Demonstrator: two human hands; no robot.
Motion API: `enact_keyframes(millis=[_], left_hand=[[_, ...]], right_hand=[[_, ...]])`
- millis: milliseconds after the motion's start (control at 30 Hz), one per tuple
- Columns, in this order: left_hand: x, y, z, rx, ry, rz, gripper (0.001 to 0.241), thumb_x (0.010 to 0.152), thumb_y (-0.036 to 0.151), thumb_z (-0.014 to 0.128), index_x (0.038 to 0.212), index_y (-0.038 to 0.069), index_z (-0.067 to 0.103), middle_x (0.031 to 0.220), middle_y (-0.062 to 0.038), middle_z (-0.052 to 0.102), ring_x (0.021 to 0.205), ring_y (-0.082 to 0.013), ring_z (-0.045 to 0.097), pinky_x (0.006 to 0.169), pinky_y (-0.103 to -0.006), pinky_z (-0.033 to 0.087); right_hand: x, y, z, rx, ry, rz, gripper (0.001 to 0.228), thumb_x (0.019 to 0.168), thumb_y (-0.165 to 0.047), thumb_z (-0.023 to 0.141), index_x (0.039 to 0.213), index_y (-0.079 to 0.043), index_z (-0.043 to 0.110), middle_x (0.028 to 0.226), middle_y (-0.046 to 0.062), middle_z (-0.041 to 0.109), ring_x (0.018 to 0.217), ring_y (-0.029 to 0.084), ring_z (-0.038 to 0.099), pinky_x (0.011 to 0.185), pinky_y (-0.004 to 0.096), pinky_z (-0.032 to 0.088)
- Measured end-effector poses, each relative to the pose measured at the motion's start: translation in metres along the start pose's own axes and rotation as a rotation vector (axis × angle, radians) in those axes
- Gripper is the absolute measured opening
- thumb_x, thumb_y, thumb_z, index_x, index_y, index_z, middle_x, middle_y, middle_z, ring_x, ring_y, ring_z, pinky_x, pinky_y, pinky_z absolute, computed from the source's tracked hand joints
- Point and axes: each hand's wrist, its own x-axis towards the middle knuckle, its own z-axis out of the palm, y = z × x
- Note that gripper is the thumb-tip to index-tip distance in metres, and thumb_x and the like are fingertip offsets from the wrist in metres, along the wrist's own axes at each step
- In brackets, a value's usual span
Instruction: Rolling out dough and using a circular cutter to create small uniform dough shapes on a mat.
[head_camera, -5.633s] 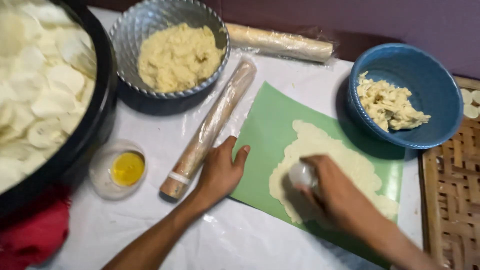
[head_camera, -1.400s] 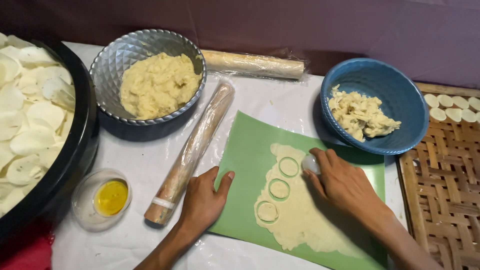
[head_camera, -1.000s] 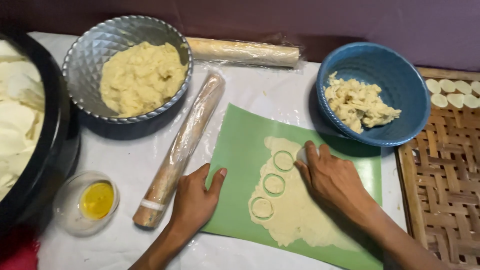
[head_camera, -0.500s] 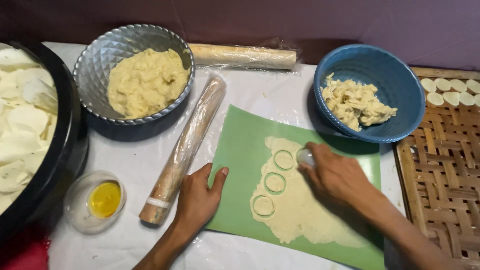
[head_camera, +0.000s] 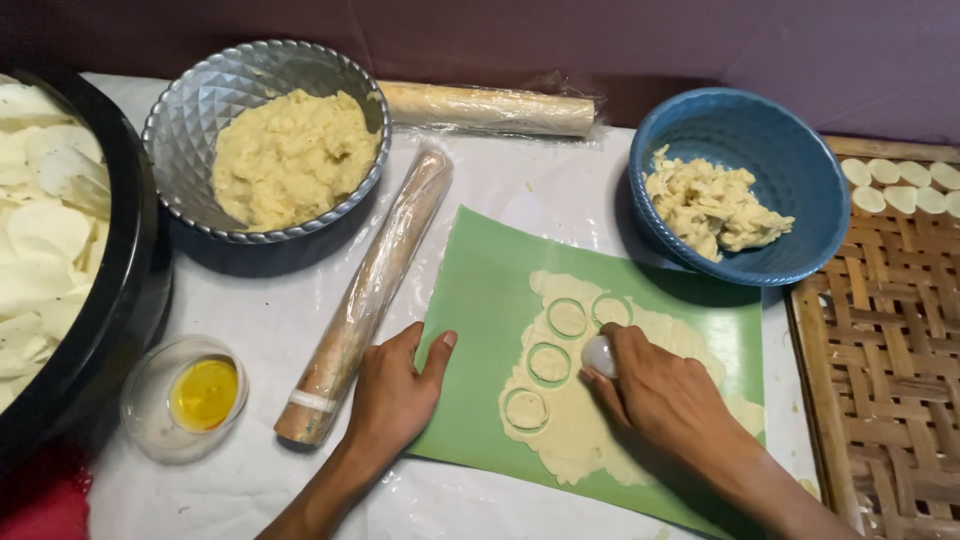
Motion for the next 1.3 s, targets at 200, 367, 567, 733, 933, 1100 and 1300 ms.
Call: enact_keyframes(millis=[200, 367, 567, 733, 933, 1100, 1300], left_hand=[[-0.001, 0.003, -0.001, -0.001, -0.012, 0.002, 0.029, 0.096, 0.025, 0.066, 0.076, 0.004, 0.066, 0.047, -0.008, 0.053, 0.036, -0.0163, 0.043, 0.039, -0.0366, 0.041], [-0.001, 0.002, -0.001, -0.007, 0.000, 0.018, 0.031, 0.096, 0.025, 0.066, 0.073, 0.004, 0.064, 0.045, -0.008, 0.052, 0.036, -0.0163, 0.042, 0.038, -0.0372, 0.039], [-0.002, 0.001, -0.001, -0.028, 0.016, 0.069, 0.034, 0.096, 0.027, 0.065, 0.072, 0.003, 0.062, 0.045, -0.008, 0.051, 0.036, -0.0173, 0.042, 0.040, -0.0378, 0.041], [-0.002, -0.003, 0.001, -0.028, 0.024, 0.075, 0.033, 0.096, 0.024, 0.066, 0.070, 0.003, 0.060, 0.045, -0.007, 0.049, 0.036, -0.0157, 0.040, 0.038, -0.0366, 0.040], [-0.002, -0.004, 0.002, -0.010, 0.037, 0.089, 0.035, 0.096, 0.026, 0.065, 0.072, 0.002, 0.060, 0.046, -0.010, 0.051, 0.037, -0.0195, 0.043, 0.042, -0.0404, 0.043], [-0.004, 0.000, -0.001, -0.035, 0.010, 0.052, 0.031, 0.097, 0.025, 0.064, 0.076, 0.002, 0.064, 0.048, -0.010, 0.056, 0.036, -0.0179, 0.046, 0.040, -0.0377, 0.044], [-0.003, -0.003, 0.001, -0.022, 0.014, 0.071, 0.032, 0.097, 0.025, 0.064, 0.074, 0.002, 0.063, 0.046, -0.010, 0.053, 0.035, -0.0179, 0.042, 0.038, -0.0387, 0.042]], right_hand=[[0.000, -0.021, -0.004, -0.164, 0.071, -0.043, 0.052, 0.101, -0.043, 0.048, 0.129, 0.000, 0.047, 0.092, 0.015, 0.060, 0.061, 0.030, 0.072, 0.042, 0.039, 0.058], [0.004, -0.024, -0.009, -0.143, -0.088, 0.048, 0.059, 0.104, -0.048, 0.038, 0.134, 0.002, 0.041, 0.098, 0.018, 0.061, 0.061, 0.031, 0.073, 0.045, 0.037, 0.063], [0.000, -0.034, -0.003, -0.113, 0.031, 0.146, 0.058, 0.105, -0.050, 0.039, 0.125, 0.004, 0.046, 0.081, 0.023, 0.067, 0.046, 0.036, 0.067, 0.041, 0.043, 0.057], [-0.001, -0.034, -0.010, -0.118, -0.051, 0.121, 0.061, 0.104, -0.051, 0.037, 0.131, 0.003, 0.044, 0.089, 0.020, 0.067, 0.051, 0.032, 0.068, 0.044, 0.040, 0.060], [-0.003, -0.028, -0.006, -0.117, 0.018, 0.061, 0.056, 0.102, -0.049, 0.044, 0.126, 0.001, 0.046, 0.087, 0.020, 0.066, 0.048, 0.036, 0.066, 0.042, 0.044, 0.058], [-0.014, -0.031, -0.023, 0.064, -0.054, 0.097, 0.043, 0.101, -0.045, 0.045, 0.124, -0.008, 0.044, 0.085, 0.017, 0.075, 0.052, 0.031, 0.071, 0.047, 0.043, 0.059], [-0.048, -0.024, 0.010, 0.032, -0.208, 0.202, 0.059, 0.095, -0.059, 0.046, 0.134, -0.015, 0.043, 0.108, 0.009, 0.075, 0.075, 0.026, 0.079, 0.065, 0.037, 0.070]])
